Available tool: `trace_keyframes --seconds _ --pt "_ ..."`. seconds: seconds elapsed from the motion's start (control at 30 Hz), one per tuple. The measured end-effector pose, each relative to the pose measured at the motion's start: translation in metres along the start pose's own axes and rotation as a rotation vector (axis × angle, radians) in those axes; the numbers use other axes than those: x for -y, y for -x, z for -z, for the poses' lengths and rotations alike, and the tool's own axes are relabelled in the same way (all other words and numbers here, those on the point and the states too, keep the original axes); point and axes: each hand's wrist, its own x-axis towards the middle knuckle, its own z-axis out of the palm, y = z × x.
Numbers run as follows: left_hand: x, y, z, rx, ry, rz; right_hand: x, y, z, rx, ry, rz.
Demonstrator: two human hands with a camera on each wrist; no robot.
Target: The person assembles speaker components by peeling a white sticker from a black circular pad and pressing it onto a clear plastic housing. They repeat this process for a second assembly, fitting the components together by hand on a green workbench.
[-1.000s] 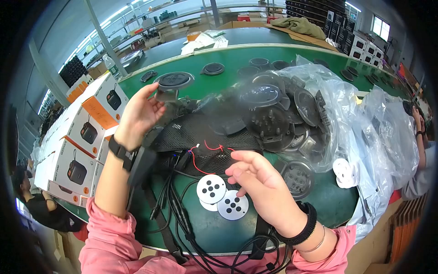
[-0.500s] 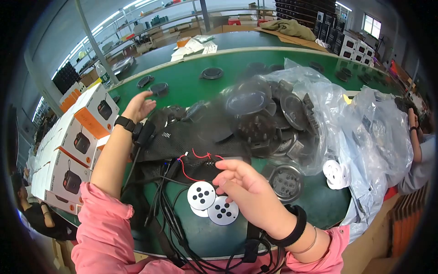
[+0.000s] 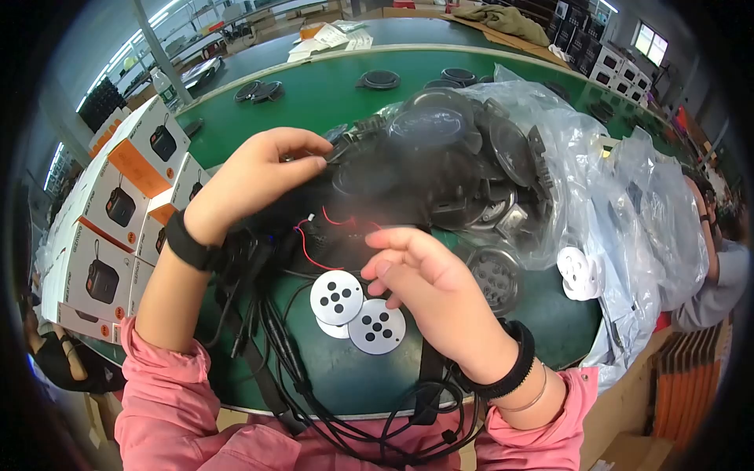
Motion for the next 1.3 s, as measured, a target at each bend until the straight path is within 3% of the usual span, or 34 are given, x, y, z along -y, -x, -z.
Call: trace_keyframes --seconds 0.1,0.23,0.27,0.37,0.6,0.67,0.77,0.83,0.9,1.03,1.1,1.3 --pt "-0.036 0.031 -0.015 0.018 0.019 -0.038 -0.002 -0.002 0.004 0.0 -0.018 -0.002" --pt "-0.042 0.077 -0.044 0.079 -0.412 -0.197 -0.003 -0.002 0.003 -0.01 -0.024 0.015" --pt "-0.047 0.087 -0.047 0.186 -0.488 -0.099 -0.003 -0.001 0.001 -0.02 -0.03 0.006" --pt "-0.039 0.098 -0.057 0.176 -0.587 -0.144 -0.004 -0.001 0.001 0.0 -0.037 -0.004" --pt "-0.033 0.093 -0.046 0.206 -0.408 -0.165 -0.006 -0.002 0.0 -0.023 -0.067 -0.022" --pt "-0.037 0.09 -0.042 -0.068 -0.196 -0.192 -0.01 -0.003 0.002 -0.082 0.376 0.223" --pt "-0.046 0.089 -0.036 -0.077 -0.033 -0.204 -0.01 -0.005 0.003 -0.09 0.488 0.373" --pt "-0.043 0.089 -0.039 -0.086 -0.005 -0.259 -0.01 -0.003 0.005 -0.024 0.398 0.346" --pt "-0.041 0.087 -0.041 -0.037 -0.005 -0.306 -0.001 0.001 0.001 0.107 0.169 0.088" --pt "-0.042 0.085 -0.046 -0.05 0.047 -0.367 0.004 0.004 -0.002 0.106 0.057 0.078" --pt "-0.041 0.084 -0.046 -0.046 0.032 -0.396 0.006 0.005 -0.001 0.113 0.029 -0.032" --pt "-0.038 0.083 -0.041 -0.043 -0.057 -0.501 0.006 0.005 0.001 0.164 0.044 -0.03"
